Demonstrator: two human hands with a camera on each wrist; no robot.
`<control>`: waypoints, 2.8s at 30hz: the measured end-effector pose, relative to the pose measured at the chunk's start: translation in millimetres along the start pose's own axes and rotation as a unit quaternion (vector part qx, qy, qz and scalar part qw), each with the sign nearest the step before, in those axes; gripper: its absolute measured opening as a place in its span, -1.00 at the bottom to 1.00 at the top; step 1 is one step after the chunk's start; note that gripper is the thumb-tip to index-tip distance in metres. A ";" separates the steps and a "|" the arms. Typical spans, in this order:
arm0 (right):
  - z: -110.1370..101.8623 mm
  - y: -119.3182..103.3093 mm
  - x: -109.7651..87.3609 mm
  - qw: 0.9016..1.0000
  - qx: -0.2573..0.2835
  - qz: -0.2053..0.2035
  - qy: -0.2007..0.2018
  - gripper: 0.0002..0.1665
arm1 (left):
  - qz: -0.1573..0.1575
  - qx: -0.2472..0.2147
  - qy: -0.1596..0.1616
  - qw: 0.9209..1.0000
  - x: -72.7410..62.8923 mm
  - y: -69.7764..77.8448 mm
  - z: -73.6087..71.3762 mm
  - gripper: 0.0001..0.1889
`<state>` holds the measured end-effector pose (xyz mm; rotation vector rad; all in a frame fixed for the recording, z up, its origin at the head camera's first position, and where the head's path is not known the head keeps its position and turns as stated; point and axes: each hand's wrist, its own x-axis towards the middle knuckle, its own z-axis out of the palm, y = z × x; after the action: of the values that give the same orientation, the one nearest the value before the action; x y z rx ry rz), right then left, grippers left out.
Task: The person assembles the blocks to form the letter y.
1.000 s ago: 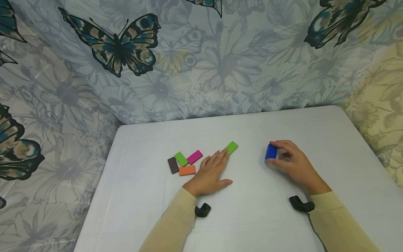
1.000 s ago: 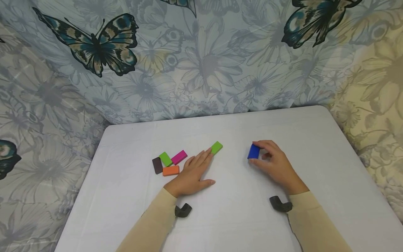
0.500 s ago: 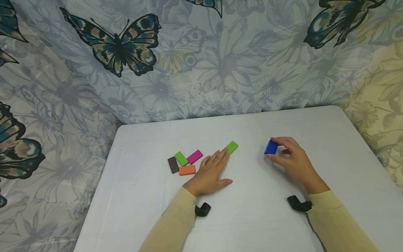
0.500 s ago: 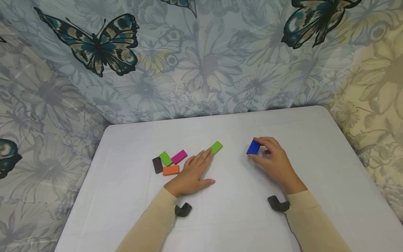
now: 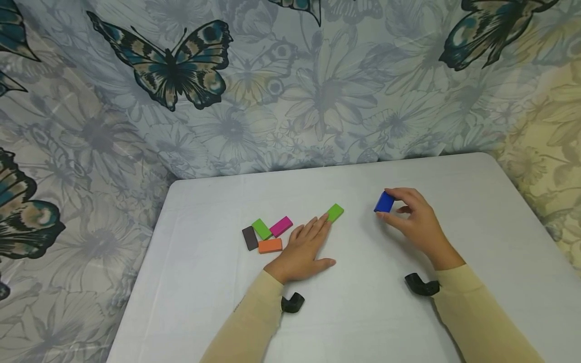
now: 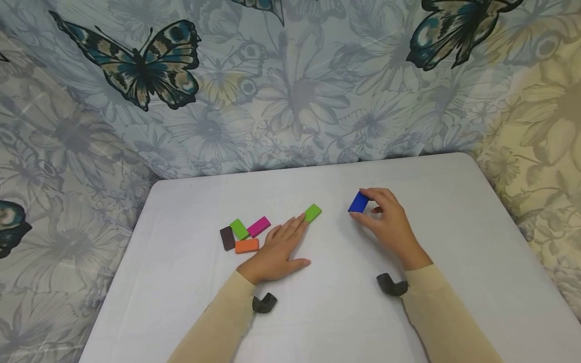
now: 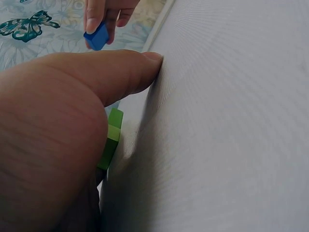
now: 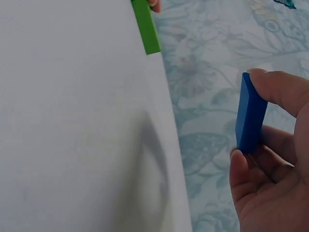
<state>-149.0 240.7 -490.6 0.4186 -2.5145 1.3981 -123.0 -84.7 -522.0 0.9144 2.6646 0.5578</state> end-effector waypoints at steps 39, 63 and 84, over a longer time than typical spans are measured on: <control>48.2 1.6 48.8 0.999 0.001 0.039 -0.019 -0.31 | -0.002 0.011 -0.003 1.000 1.2 -0.9 0.6 0.03; 75.5 19.2 62.5 0.992 -0.061 0.076 -0.079 -0.24 | 0.001 0.011 -0.003 1.000 1.1 -1.2 -1.5 0.03; 73.3 31.3 51.7 0.996 -0.019 0.066 -0.059 -0.44 | -0.002 0.015 -0.002 1.000 0.5 -0.9 -1.1 0.03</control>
<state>-213.2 186.9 -535.6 0.3424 -2.7039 1.4084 -124.3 -85.3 -521.5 0.9175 2.6770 0.5162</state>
